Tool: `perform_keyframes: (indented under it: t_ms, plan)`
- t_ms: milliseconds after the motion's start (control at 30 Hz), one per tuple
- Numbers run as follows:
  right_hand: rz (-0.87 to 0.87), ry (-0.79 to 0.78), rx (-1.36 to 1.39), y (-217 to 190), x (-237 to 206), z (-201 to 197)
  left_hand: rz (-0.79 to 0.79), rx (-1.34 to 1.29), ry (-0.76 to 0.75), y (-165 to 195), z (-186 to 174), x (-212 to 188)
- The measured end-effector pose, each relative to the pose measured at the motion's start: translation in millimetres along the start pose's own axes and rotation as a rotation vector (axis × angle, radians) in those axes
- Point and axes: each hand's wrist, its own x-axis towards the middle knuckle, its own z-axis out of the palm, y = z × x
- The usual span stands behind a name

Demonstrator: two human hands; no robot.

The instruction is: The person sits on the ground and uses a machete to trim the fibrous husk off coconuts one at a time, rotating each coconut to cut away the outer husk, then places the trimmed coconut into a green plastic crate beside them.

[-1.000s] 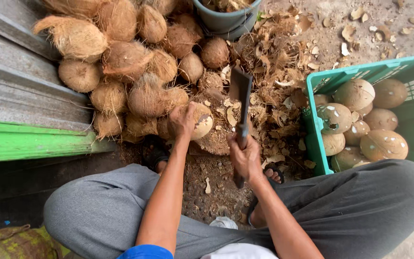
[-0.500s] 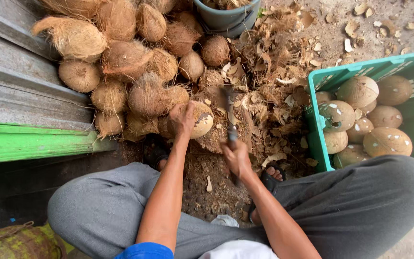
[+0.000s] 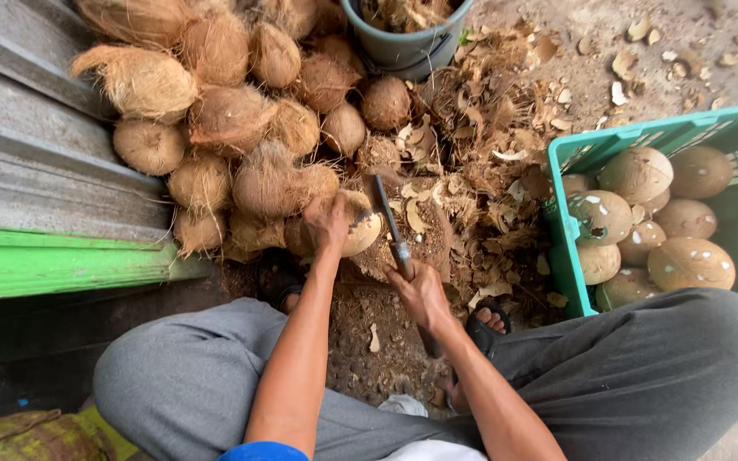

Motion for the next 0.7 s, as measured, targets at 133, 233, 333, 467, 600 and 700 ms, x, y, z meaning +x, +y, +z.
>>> perform_keyframes:
  t_ms: [133, 233, 333, 467, 600, 700]
  plan:
    - [-0.261, 0.105, 0.091, 0, 0, -1, -0.108, 0.16, -0.035, 1, -4, -6]
    - [-0.041, 0.012, 0.018, 0, 2, -1, 0.044, -0.016, -0.015, 6, -8, -12]
    - [0.102, -0.057, -0.011, -1, 4, 0, -0.145, 0.127, -0.082, 15, -9, -15]
    - [-0.093, 0.074, -0.049, 6, 6, -1, -0.102, 0.112, 0.019, 21, -9, -15]
    - [-0.167, 0.067, -0.053, 21, 14, 2, -0.169, -0.012, -0.036, 10, -5, -17]
    - [0.193, -0.132, -0.2, 32, 20, 5, -0.039, -0.075, -0.012, 1, -3, -15]
